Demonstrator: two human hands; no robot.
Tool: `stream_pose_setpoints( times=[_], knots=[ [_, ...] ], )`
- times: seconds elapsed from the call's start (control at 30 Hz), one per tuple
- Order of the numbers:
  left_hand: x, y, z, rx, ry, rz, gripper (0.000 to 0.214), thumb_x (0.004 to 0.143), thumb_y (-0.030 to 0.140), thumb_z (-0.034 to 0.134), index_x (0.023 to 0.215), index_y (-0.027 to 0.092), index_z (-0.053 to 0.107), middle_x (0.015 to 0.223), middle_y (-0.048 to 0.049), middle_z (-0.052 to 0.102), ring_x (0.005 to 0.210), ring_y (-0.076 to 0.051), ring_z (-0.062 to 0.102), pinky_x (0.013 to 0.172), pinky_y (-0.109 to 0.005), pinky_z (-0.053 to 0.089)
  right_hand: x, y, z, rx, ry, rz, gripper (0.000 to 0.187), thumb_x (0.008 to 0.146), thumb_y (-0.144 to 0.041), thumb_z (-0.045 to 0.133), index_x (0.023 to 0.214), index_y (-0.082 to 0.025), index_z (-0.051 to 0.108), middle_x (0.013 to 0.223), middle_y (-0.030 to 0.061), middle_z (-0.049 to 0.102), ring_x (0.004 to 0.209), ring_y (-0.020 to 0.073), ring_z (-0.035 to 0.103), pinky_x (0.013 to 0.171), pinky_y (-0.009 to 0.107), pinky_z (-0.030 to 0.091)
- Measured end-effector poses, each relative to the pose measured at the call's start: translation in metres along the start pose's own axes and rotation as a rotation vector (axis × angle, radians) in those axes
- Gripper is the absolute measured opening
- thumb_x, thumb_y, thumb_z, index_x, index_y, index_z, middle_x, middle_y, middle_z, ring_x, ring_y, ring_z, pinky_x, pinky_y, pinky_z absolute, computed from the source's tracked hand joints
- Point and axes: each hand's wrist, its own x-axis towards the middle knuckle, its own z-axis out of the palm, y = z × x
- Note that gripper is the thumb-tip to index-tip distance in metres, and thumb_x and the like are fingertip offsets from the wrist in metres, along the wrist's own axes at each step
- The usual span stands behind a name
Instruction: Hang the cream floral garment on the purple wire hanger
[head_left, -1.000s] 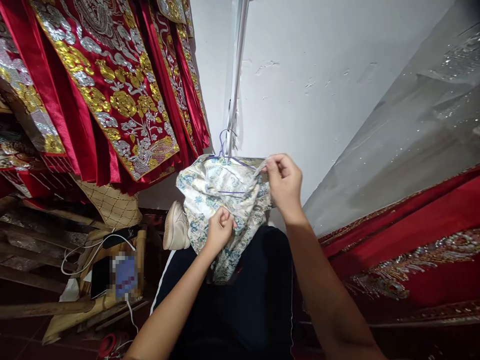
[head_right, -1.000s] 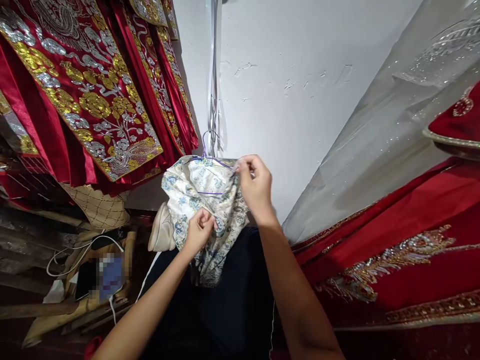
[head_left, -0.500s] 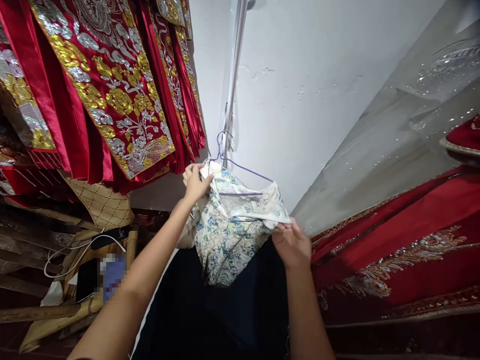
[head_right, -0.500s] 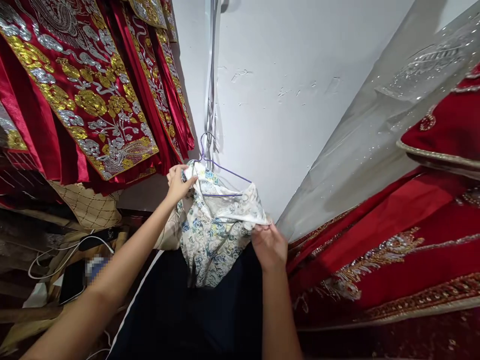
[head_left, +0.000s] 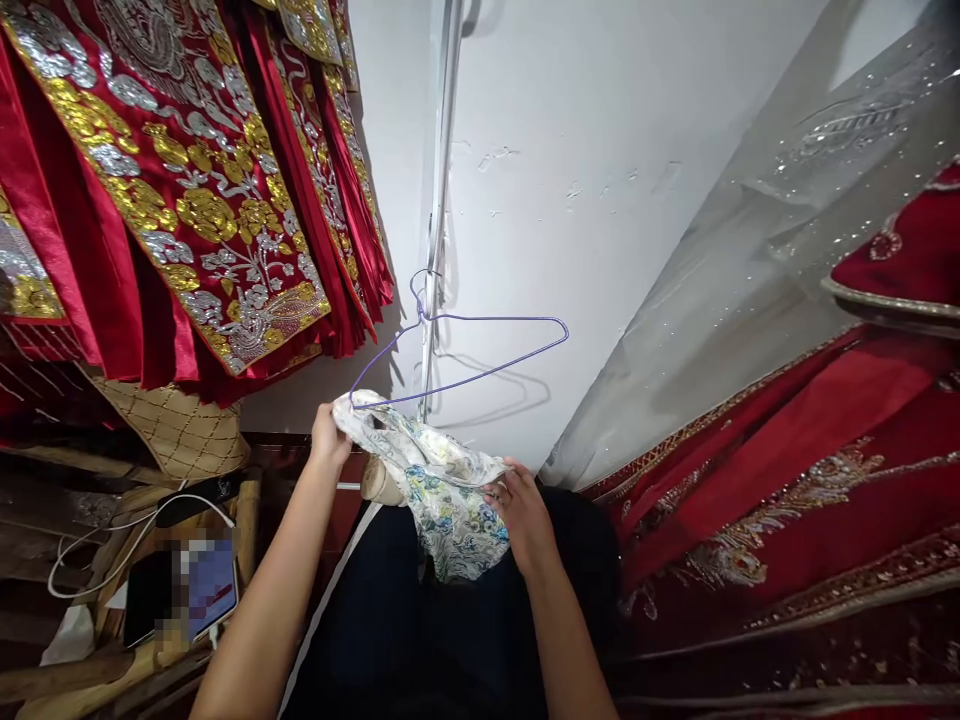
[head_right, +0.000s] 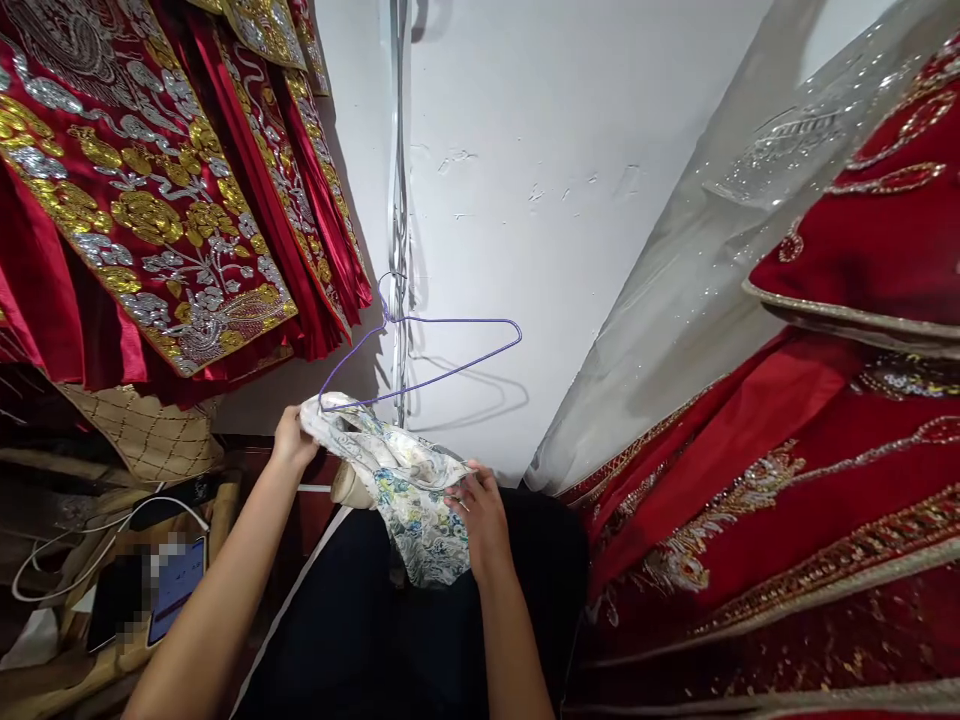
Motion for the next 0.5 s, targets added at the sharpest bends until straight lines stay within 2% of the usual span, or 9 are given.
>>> stream_pose_setpoints(
  times=[0.07, 0.13, 0.2, 0.27, 0.3, 0.37, 0.4, 0.5],
  knots=[
    [-0.025, 0.0, -0.019, -0.104, 0.013, -0.067, 0.015, 0.079, 0.021, 0.046, 0.068, 0.016, 0.055, 0.062, -0.0021, 0.059, 0.061, -0.015, 0.058, 0.061, -0.025, 0.048, -0.009, 0.002, 0.015, -0.091, -0.012, -0.031, 0.055, 0.071, -0.041, 0.079, 0.12, -0.029, 0.058, 0.085, -0.0018, 0.064, 0.073, 0.0167, 0.064, 0.069, 0.031, 0.054],
    [-0.054, 0.004, -0.033, -0.262, 0.014, -0.139, 0.015, 0.079, 0.021, 0.049, 0.076, 0.014, 0.062, 0.072, -0.0051, 0.067, 0.07, -0.018, 0.064, 0.068, -0.027, 0.053, -0.019, 0.002, 0.028, -0.204, -0.039, -0.064, 0.055, 0.074, -0.045, 0.076, 0.123, -0.028, 0.056, 0.079, -0.0024, 0.062, 0.065, 0.0151, 0.059, 0.063, 0.029, 0.051],
    [-0.084, 0.011, -0.039, -0.377, 0.012, -0.192, 0.018, 0.08, 0.021, 0.052, 0.084, 0.013, 0.067, 0.082, -0.0067, 0.071, 0.078, -0.019, 0.067, 0.073, -0.028, 0.054, -0.028, 0.001, 0.04, -0.343, -0.097, -0.083, 0.044, 0.077, -0.048, 0.073, 0.113, -0.024, 0.062, 0.065, -0.0043, 0.054, 0.053, 0.0111, 0.047, 0.052, 0.024, 0.042],
    [-0.113, 0.019, -0.036, -0.368, 0.013, -0.203, 0.018, 0.082, 0.023, 0.054, 0.089, 0.014, 0.069, 0.089, -0.0062, 0.072, 0.081, -0.019, 0.066, 0.073, -0.027, 0.054, -0.036, 0.002, 0.052, -0.454, -0.219, -0.048, 0.037, 0.081, -0.052, 0.068, 0.098, -0.02, 0.067, 0.057, -0.0051, 0.045, 0.047, 0.008, 0.035, 0.045, 0.021, 0.028],
    [-0.128, 0.023, -0.031, -0.334, -0.002, -0.184, 0.017, 0.083, 0.025, 0.056, 0.089, 0.015, 0.068, 0.09, -0.0051, 0.072, 0.081, -0.018, 0.066, 0.073, -0.026, 0.053, -0.04, 0.003, 0.057, -0.483, -0.298, -0.015, 0.038, 0.083, -0.055, 0.064, 0.093, -0.018, 0.068, 0.057, -0.0042, 0.045, 0.047, 0.0075, 0.033, 0.044, 0.021, 0.024],
    [-0.159, 0.027, -0.018, -0.244, -0.091, -0.112, 0.013, 0.084, 0.029, 0.061, 0.086, 0.018, 0.066, 0.088, -0.0025, 0.069, 0.078, -0.016, 0.064, 0.071, -0.023, 0.051, -0.049, 0.006, 0.069, -0.479, -0.444, 0.054, 0.046, 0.086, -0.06, 0.058, 0.088, -0.016, 0.069, 0.062, -0.0003, 0.053, 0.049, 0.0084, 0.038, 0.044, 0.022, 0.026],
    [-0.175, 0.028, -0.011, -0.183, -0.179, -0.07, 0.013, 0.084, 0.032, 0.063, 0.083, 0.019, 0.064, 0.087, -0.0014, 0.068, 0.078, -0.015, 0.063, 0.071, -0.022, 0.05, -0.053, 0.007, 0.074, -0.444, -0.483, 0.08, 0.049, 0.086, -0.063, 0.056, 0.087, -0.016, 0.069, 0.065, 0.0014, 0.057, 0.052, 0.0097, 0.043, 0.046, 0.022, 0.03],
    [-0.225, 0.025, 0.006, 0.048, -0.488, -0.048, 0.022, 0.087, 0.037, 0.062, 0.076, 0.02, 0.056, 0.092, -0.0027, 0.068, 0.08, -0.016, 0.063, 0.076, -0.026, 0.05, -0.065, 0.002, 0.084, -0.209, -0.458, 0.148, 0.058, 0.084, -0.072, 0.05, 0.08, -0.018, 0.068, 0.062, 0.0031, 0.06, 0.059, 0.0155, 0.056, 0.053, 0.026, 0.043]
  ],
)
